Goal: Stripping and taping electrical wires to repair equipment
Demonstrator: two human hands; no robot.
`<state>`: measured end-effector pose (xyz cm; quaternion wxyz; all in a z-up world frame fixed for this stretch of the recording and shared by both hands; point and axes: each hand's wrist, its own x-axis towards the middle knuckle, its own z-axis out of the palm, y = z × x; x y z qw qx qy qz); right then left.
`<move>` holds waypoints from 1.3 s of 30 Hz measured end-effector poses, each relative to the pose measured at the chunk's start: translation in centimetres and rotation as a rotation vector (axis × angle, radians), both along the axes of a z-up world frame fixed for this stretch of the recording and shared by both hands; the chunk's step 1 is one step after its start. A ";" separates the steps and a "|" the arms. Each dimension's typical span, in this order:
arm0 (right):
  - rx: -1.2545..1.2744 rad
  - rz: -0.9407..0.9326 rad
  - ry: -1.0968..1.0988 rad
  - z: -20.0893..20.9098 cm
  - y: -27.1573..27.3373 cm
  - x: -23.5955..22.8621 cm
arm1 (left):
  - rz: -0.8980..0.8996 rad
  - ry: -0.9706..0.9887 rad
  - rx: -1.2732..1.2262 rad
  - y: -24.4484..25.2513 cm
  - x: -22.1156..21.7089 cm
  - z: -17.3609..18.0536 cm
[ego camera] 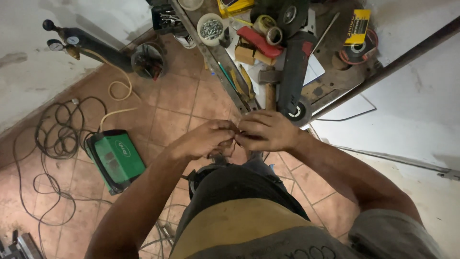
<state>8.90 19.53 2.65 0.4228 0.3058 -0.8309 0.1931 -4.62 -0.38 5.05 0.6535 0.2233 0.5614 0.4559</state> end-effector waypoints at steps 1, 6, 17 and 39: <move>0.000 0.000 -0.001 -1.4 0.0 0.4 | 0.000 -0.001 0.000 0.1 0.0 0.6; -0.714 -0.141 -0.560 -2.3 -1.8 0.7 | -0.035 0.589 -0.020 1.1 1.4 4.1; -1.035 -0.078 -1.152 -0.9 0.6 -0.4 | -0.058 1.672 0.347 0.4 1.8 -1.2; -0.031 -0.007 -0.144 0.1 0.3 1.0 | -0.281 0.467 0.046 1.0 -1.0 2.1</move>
